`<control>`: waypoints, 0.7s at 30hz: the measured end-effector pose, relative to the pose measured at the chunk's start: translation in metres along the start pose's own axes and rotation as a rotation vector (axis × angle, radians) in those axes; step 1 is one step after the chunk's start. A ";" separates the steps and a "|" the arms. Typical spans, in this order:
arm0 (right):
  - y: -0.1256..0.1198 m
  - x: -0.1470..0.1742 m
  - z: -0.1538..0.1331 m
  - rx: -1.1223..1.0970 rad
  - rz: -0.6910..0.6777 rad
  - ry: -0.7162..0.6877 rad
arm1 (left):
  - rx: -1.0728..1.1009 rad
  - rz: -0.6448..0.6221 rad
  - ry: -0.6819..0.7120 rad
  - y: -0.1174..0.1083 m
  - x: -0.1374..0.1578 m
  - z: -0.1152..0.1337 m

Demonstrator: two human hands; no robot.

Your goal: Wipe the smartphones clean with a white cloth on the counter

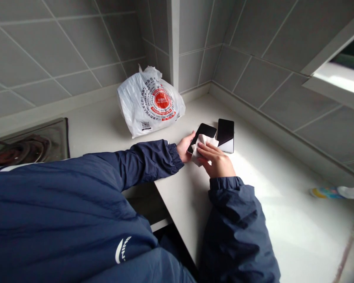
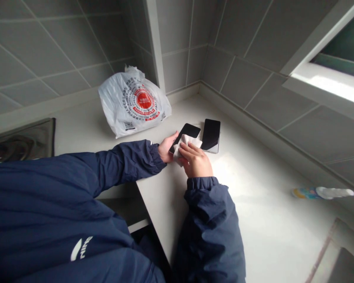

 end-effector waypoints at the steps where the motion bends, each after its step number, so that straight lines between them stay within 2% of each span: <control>1: 0.003 0.000 -0.004 0.034 0.010 0.013 | 0.006 0.023 0.004 0.001 0.001 0.001; 3: 0.010 0.001 -0.011 0.112 0.068 0.060 | 0.021 0.068 0.001 0.004 0.006 0.002; 6: 0.018 0.007 -0.021 0.183 0.246 0.156 | 0.007 0.096 -0.038 0.006 0.011 0.000; 10: 0.032 0.013 -0.031 0.218 0.321 0.104 | -0.022 0.006 -0.086 0.008 0.010 -0.007; 13: 0.034 0.016 -0.031 0.217 0.388 0.106 | -0.022 -0.066 -0.101 0.011 0.007 -0.012; 19: 0.022 0.019 -0.031 0.189 0.535 0.121 | -0.009 -0.043 0.042 0.012 0.006 -0.002; 21: 0.014 0.020 -0.026 0.120 0.579 0.201 | -0.034 -0.027 0.098 0.011 0.006 0.003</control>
Point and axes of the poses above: each hand's wrist, its own x-axis away from the middle knuckle, its own y-axis out of the palm, z = x × y, the point moved 7 cm from there along -x, towards the middle knuckle, and after that the axes turned 1 degree about y, right-handed, at the moved point
